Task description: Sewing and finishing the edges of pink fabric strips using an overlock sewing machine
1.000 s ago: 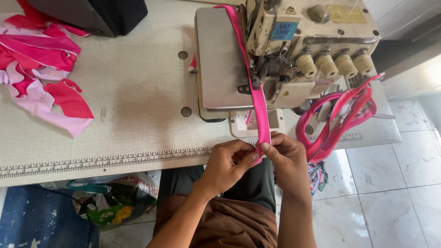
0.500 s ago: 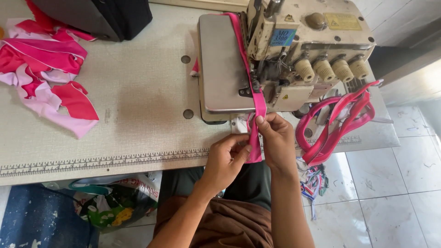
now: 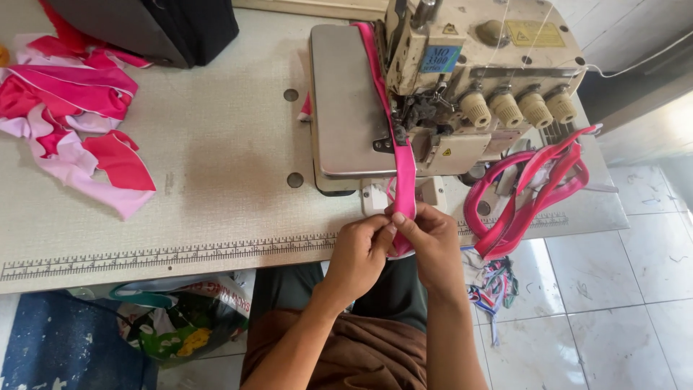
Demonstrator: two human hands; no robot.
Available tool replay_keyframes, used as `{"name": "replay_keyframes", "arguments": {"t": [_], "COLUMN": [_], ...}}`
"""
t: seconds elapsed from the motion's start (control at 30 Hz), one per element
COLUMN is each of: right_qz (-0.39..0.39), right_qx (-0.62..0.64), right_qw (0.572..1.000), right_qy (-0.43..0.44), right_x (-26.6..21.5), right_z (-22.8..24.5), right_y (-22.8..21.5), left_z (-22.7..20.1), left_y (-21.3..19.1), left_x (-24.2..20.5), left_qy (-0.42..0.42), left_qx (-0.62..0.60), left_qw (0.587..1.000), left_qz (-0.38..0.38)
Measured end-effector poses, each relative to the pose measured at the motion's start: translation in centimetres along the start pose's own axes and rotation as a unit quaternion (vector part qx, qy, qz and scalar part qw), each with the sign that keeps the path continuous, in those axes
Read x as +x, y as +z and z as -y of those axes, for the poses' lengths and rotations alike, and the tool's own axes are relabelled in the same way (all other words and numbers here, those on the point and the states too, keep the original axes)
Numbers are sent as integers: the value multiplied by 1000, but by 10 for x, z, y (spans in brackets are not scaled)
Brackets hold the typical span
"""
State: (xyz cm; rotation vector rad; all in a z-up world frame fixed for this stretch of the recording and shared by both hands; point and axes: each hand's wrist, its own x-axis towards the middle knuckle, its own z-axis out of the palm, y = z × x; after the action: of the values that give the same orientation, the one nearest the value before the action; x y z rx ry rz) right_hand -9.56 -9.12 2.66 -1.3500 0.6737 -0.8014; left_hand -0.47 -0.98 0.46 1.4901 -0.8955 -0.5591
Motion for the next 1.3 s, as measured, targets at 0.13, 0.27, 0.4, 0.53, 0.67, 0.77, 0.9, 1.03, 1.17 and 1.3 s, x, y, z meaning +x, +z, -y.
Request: {"name": "replay_keyframes", "arguments": {"t": [0.13, 0.27, 0.4, 0.53, 0.67, 0.77, 0.9, 1.03, 1.17, 1.3], "right_qz": [-12, -47, -49, -47, 3, -43, -57, -39, 0, -13], "right_qx": [-15, -65, -57, -108, -106, -115, -54, -65, -82, -44], "right_qw": [1000, 995, 997, 993, 994, 992, 997, 996, 995, 998], "right_qy": [-5, -55, -19, 7, 11, -3, -28, -50, -58, 37], "right_x": [-5, -9, -30, -45, -46, -40, -29, -21, -12, -1], "right_z": [5, -1, -15, -36, -28, -34, -29, -13, -8, -9], "right_y": [-4, -15, -25, -31, -35, -47, -47, -32, -21, -11], "left_z": [-10, 7, -18, -18, -15, -17, -13, -12, -11, -4], "left_y": [2, 4, -9, -10, -12, -13, -11, -12, -10, -8], "left_x": [-2, -4, -1, -3, -3, -2, -1, -2, -3, -3], "left_qy": [-3, 5, -84, -85, -66, -46, 1, -18, -22, -37], "left_qx": [6, -85, -84, -92, -97, -85, -70, -56, -53, -65], "left_qw": [1000, 995, 993, 992, 992, 994, 997, 997, 997, 996], "left_qz": [4, -51, 7, 23, 37, 40, 35, 45, 48, 46]}}
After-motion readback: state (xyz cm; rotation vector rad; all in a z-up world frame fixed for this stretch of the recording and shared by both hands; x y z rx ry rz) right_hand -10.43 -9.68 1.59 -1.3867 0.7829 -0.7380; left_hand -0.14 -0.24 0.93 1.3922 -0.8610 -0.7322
